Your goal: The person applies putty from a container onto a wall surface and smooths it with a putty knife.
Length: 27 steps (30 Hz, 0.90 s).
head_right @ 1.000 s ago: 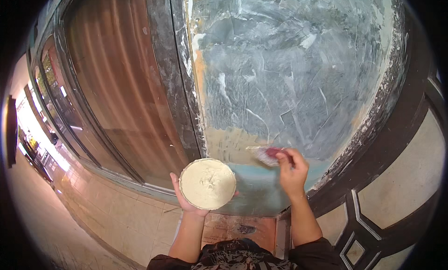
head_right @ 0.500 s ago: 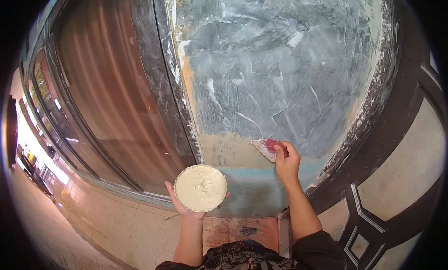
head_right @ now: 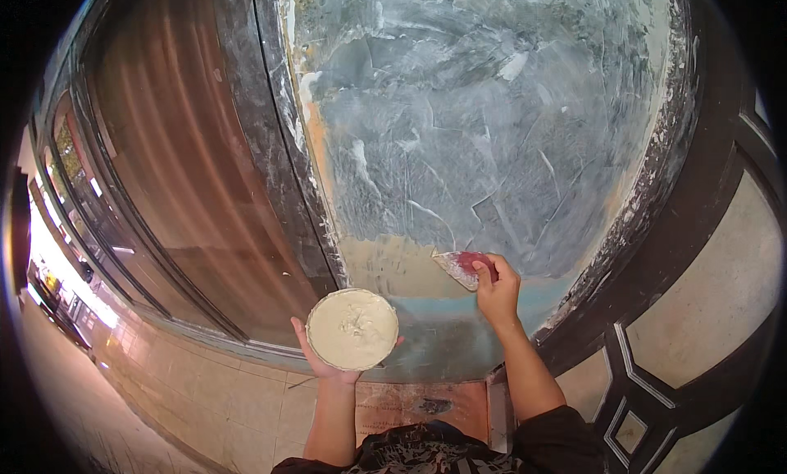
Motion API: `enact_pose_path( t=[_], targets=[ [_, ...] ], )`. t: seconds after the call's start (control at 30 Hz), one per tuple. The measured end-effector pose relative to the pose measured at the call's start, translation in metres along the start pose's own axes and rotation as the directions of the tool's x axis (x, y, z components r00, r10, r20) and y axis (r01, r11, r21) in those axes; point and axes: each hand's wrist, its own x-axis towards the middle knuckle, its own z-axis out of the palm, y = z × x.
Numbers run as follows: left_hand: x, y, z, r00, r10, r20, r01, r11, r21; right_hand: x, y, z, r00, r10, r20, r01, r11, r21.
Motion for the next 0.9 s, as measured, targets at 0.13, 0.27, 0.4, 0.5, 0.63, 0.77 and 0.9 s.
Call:
enact_pose_path(
  t=[0.13, 0.27, 0.4, 0.5, 0.63, 0.77, 0.9],
  targets=[
    [0.0, 0.001, -0.002, 0.998, 0.011, -0.07, -0.011, 1.0, -0.005, 0.007, -0.008, 0.005, 0.993, 0.061, -0.105, -0.043, 0.985, 0.167],
    [0.001, 0.001, -0.006, 0.997, 0.022, -0.073, -0.021, 1.0, 0.015, 0.004, -0.012, 0.0, 0.996, 0.077, -0.038, -0.073, 0.992, 0.108],
    [0.0, 0.0, -0.009, 0.999, 0.01, -0.048, -0.01, 1.0, 0.017, 0.004, -0.007, 0.005, 0.993, -0.11, -0.029, 0.109, 0.993, -0.036],
    [0.003, -0.001, -0.019, 0.991, 0.059, -0.117, -0.054, 0.997, 0.047, 0.017, -0.011, 0.001, 0.995, -0.045, -0.091, 0.051, 0.997, 0.064],
    [0.002, 0.0, -0.018, 0.99, 0.064, -0.125, -0.061, 0.998, 0.029, 0.009, -0.007, -0.004, 1.0, -0.029, 0.009, 0.028, 0.997, 0.077],
    [-0.001, 0.001, 0.0, 0.999, 0.014, -0.033, -0.013, 1.0, 0.027, 0.011, -0.002, 0.004, 0.987, -0.157, 0.035, 0.16, 0.982, -0.103],
    [-0.003, 0.003, -0.006, 0.995, 0.019, -0.094, -0.017, 1.0, 0.023, 0.023, -0.016, 0.002, 0.994, -0.053, -0.091, 0.061, 0.994, 0.09]
  ],
)
